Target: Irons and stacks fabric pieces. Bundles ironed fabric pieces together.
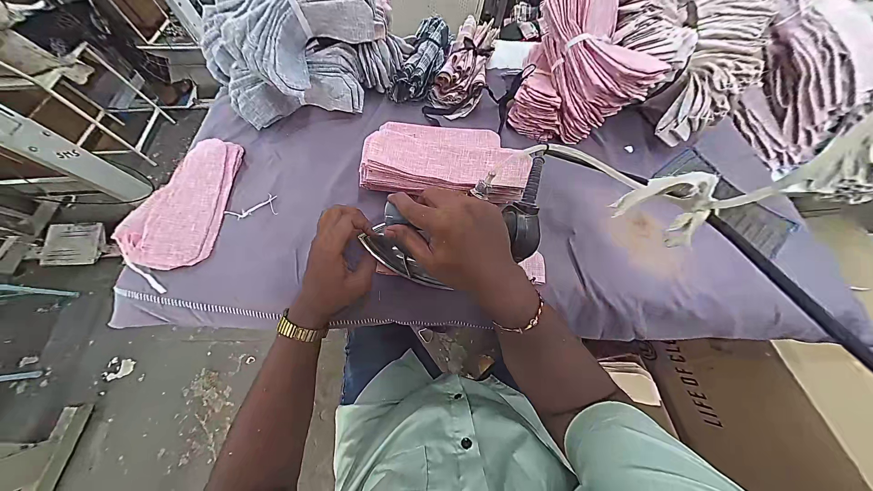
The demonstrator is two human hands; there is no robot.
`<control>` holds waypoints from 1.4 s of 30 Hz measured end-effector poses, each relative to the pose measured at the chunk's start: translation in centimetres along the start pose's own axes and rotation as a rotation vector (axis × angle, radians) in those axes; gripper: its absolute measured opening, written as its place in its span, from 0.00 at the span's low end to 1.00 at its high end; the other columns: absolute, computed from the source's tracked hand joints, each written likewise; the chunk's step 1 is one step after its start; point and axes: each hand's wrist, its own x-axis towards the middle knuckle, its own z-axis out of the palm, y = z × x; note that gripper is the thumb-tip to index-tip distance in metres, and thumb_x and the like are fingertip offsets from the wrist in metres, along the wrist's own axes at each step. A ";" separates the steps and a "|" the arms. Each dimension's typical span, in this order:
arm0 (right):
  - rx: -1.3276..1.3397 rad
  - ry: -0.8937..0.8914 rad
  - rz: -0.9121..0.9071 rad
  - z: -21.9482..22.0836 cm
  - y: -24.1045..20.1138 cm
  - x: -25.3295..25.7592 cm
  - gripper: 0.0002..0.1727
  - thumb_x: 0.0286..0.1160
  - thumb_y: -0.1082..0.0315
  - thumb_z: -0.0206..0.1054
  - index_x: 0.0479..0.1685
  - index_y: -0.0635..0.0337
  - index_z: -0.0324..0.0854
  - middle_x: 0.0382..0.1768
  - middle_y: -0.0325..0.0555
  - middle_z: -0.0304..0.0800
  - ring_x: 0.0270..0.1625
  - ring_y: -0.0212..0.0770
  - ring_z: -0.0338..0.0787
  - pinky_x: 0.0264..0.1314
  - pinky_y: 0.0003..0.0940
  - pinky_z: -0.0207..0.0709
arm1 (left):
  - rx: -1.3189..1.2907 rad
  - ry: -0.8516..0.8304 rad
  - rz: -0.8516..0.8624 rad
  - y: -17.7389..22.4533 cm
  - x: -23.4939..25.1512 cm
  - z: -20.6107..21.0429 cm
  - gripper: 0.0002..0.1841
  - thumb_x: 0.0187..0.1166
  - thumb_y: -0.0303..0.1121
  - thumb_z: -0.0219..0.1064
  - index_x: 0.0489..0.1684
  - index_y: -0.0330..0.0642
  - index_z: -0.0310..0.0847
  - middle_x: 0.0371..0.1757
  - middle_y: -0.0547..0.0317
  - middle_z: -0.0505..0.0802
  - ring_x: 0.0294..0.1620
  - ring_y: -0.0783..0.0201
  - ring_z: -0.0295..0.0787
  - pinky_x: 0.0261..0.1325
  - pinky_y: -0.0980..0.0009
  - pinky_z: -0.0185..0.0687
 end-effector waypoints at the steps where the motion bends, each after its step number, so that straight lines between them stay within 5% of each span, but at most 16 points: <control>1: 0.018 -0.016 -0.021 -0.3 0.1 -0.1 0.24 0.85 0.41 0.59 0.69 0.39 0.87 0.35 0.40 0.87 0.35 0.41 0.87 0.32 0.41 0.78 | -0.036 0.017 -0.027 -0.3 0.0 -0.3 0.12 0.69 0.32 0.67 0.48 0.43 0.83 0.56 0.57 0.87 0.63 0.59 0.82 0.67 0.58 0.80; 3: 0.067 -0.041 -0.055 -1.2 0.6 -0.6 0.23 0.86 0.43 0.59 0.69 0.40 0.88 0.33 0.39 0.87 0.34 0.40 0.87 0.31 0.41 0.78 | -0.028 0.020 -0.086 -0.7 0.0 -0.3 0.11 0.76 0.32 0.63 0.53 0.43 0.83 0.55 0.59 0.88 0.60 0.63 0.84 0.64 0.61 0.83; 5: 0.105 -0.072 -0.070 -2.2 1.4 -1.6 0.21 0.87 0.45 0.59 0.65 0.40 0.90 0.32 0.37 0.86 0.32 0.38 0.86 0.31 0.40 0.79 | 0.037 -0.038 -0.125 -0.8 0.2 -0.2 0.16 0.83 0.45 0.64 0.59 0.46 0.84 0.55 0.62 0.89 0.61 0.65 0.84 0.67 0.60 0.81; 8: 0.145 -0.095 -0.074 -4.6 3.6 -4.0 0.19 0.85 0.45 0.61 0.55 0.43 0.92 0.27 0.33 0.84 0.30 0.35 0.85 0.30 0.39 0.77 | 0.219 -0.128 -0.160 -0.9 0.5 0.4 0.33 0.69 0.68 0.69 0.65 0.54 0.84 0.54 0.65 0.88 0.59 0.61 0.81 0.63 0.52 0.76; 10: 0.133 -0.094 -0.041 -6.5 5.4 -6.1 0.19 0.83 0.43 0.62 0.47 0.45 0.92 0.26 0.32 0.84 0.30 0.33 0.84 0.28 0.38 0.76 | 0.288 -0.155 -0.179 -0.7 0.5 0.6 0.36 0.63 0.72 0.70 0.64 0.58 0.84 0.54 0.65 0.87 0.58 0.59 0.79 0.59 0.49 0.73; 19: -0.167 0.032 0.070 -11.0 12.4 -13.7 0.23 0.82 0.45 0.59 0.51 0.52 0.91 0.26 0.43 0.83 0.25 0.44 0.83 0.21 0.45 0.69 | 0.245 -0.161 -0.025 0.0 0.5 1.0 0.20 0.73 0.59 0.68 0.53 0.59 0.90 0.50 0.70 0.91 0.55 0.63 0.82 0.56 0.52 0.72; 23: -0.064 0.077 0.069 -11.8 15.7 -12.8 0.21 0.79 0.45 0.63 0.44 0.51 0.92 0.30 0.40 0.91 0.32 0.37 0.89 0.32 0.43 0.82 | 0.260 -0.160 0.000 -0.1 0.3 1.1 0.21 0.75 0.60 0.67 0.53 0.59 0.91 0.51 0.69 0.92 0.56 0.62 0.83 0.56 0.51 0.72; 26: -0.204 0.220 0.190 -11.6 18.6 -11.7 0.23 0.82 0.47 0.64 0.39 0.60 0.90 0.28 0.52 0.90 0.29 0.50 0.89 0.30 0.55 0.80 | 0.255 -0.130 0.035 0.1 -0.1 1.2 0.20 0.78 0.57 0.66 0.55 0.56 0.91 0.51 0.66 0.93 0.56 0.60 0.84 0.56 0.53 0.75; 30: -0.358 0.191 0.375 -10.4 20.8 -11.2 0.33 0.86 0.39 0.55 0.50 0.65 0.86 0.40 0.69 0.90 0.44 0.72 0.91 0.40 0.75 0.77 | 0.257 0.084 0.016 -0.1 -0.8 -0.2 0.14 0.83 0.47 0.67 0.52 0.51 0.93 0.52 0.66 0.95 0.56 0.67 0.89 0.61 0.61 0.86; 33: -0.344 0.194 0.405 -9.8 22.0 -11.0 0.40 0.84 0.33 0.51 0.52 0.67 0.85 0.42 0.75 0.89 0.46 0.79 0.89 0.43 0.81 0.71 | 0.463 0.211 -0.123 -2.3 0.2 -4.0 0.15 0.84 0.44 0.64 0.52 0.49 0.94 0.55 0.61 0.95 0.59 0.62 0.90 0.64 0.58 0.85; 38: -0.379 0.209 0.385 -9.4 23.1 -12.1 0.43 0.83 0.30 0.50 0.61 0.66 0.84 0.48 0.74 0.89 0.50 0.78 0.89 0.46 0.79 0.73 | 0.686 0.208 -0.578 -9.8 3.7 -11.8 0.22 0.82 0.41 0.64 0.65 0.34 0.86 0.69 0.35 0.86 0.74 0.36 0.80 0.77 0.38 0.73; 42: -0.409 0.226 0.405 -9.4 22.8 -11.9 0.42 0.83 0.30 0.49 0.58 0.65 0.84 0.46 0.72 0.90 0.48 0.76 0.90 0.42 0.77 0.73 | 0.784 0.132 -0.844 -14.1 5.4 -13.7 0.26 0.81 0.48 0.65 0.57 0.29 0.87 0.66 0.28 0.86 0.72 0.31 0.80 0.72 0.32 0.74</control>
